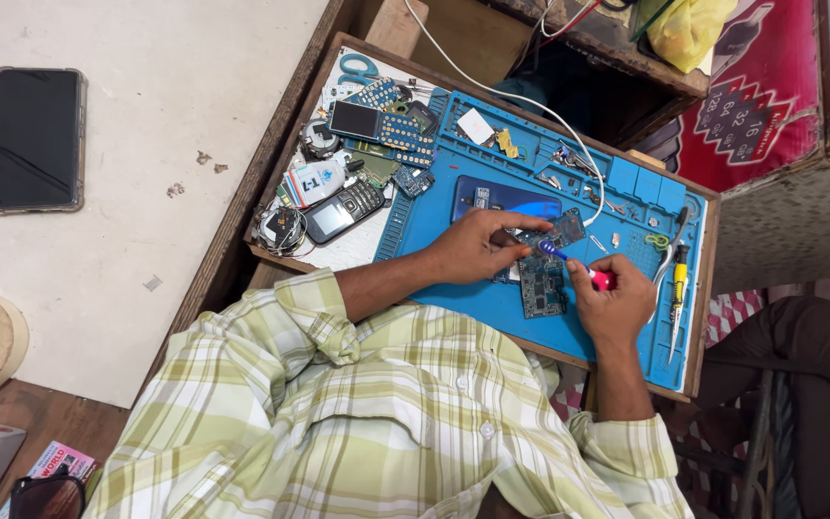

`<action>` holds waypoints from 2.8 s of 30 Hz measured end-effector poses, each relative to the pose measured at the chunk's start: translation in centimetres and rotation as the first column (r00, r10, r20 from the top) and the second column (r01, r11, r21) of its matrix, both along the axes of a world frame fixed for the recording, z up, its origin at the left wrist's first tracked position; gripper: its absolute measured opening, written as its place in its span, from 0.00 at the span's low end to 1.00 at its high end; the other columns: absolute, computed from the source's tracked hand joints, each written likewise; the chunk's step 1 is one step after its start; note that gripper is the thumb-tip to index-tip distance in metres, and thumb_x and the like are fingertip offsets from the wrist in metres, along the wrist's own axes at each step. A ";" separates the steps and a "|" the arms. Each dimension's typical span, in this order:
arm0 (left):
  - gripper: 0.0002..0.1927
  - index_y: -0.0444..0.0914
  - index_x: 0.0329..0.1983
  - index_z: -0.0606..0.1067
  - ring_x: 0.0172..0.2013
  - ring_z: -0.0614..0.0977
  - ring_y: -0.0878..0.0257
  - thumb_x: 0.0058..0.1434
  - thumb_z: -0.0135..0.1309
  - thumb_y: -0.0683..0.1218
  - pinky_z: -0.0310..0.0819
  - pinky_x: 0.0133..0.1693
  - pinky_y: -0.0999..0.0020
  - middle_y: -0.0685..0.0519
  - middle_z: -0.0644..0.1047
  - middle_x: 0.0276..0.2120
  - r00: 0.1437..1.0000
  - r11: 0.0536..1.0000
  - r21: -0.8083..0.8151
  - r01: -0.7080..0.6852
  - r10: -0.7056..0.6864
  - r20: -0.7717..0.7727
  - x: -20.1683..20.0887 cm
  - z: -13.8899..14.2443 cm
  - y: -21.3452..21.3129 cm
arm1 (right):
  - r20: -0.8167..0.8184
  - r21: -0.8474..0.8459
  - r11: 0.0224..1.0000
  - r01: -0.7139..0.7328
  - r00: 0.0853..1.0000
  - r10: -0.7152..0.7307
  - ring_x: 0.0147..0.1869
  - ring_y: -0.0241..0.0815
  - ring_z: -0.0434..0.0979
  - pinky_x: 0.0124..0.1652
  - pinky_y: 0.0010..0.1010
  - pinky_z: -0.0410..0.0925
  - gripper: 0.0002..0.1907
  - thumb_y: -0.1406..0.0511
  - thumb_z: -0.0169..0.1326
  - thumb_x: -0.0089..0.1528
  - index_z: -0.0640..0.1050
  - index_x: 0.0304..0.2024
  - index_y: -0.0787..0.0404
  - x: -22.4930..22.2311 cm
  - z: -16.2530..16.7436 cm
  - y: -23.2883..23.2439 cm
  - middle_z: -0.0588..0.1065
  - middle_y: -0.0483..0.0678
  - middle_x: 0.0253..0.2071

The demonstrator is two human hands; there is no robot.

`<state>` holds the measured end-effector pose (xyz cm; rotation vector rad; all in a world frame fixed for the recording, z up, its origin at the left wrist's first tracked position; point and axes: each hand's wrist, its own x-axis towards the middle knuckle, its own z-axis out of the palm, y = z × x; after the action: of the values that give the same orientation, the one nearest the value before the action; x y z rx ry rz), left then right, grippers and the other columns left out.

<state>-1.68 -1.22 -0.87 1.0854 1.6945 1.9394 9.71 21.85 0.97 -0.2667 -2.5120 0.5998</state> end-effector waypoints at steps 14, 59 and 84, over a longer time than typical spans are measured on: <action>0.38 0.46 0.74 0.63 0.39 0.81 0.69 0.62 0.57 0.31 0.79 0.40 0.74 0.44 0.73 0.58 0.975 0.987 0.106 0.123 -0.140 0.171 -0.3 -0.4 0.0 | -0.230 -0.038 0.999 -0.026 0.973 0.017 0.32 0.39 0.74 0.35 0.29 0.66 0.13 0.62 0.71 0.63 0.81 0.36 0.63 -0.2 0.8 -0.4 0.75 0.48 0.30; 0.46 0.52 0.78 0.54 0.63 0.75 0.58 0.62 0.58 0.32 0.82 0.50 0.66 0.35 0.70 0.66 0.995 0.991 0.116 0.063 -0.071 0.071 -0.1 0.0 -0.3 | -0.194 0.004 0.989 -0.147 0.970 0.145 0.31 0.42 0.75 0.36 0.31 0.67 0.09 0.66 0.68 0.65 0.80 0.39 0.63 0.0 1.1 -0.4 0.76 0.51 0.34; 0.44 0.48 0.78 0.54 0.52 0.79 0.62 0.61 0.52 0.30 0.81 0.43 0.71 0.39 0.73 0.64 0.973 0.973 0.139 0.186 -0.202 0.114 -0.2 1.2 -0.9 | -0.133 0.028 0.975 -0.221 0.966 0.223 0.30 0.39 0.75 0.33 0.29 0.66 0.09 0.64 0.67 0.59 0.81 0.34 0.63 -0.5 1.4 -1.6 0.76 0.50 0.31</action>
<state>-1.89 -2.11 0.36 1.1024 1.3599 1.9665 9.22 20.27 2.40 0.0609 -2.4292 0.6653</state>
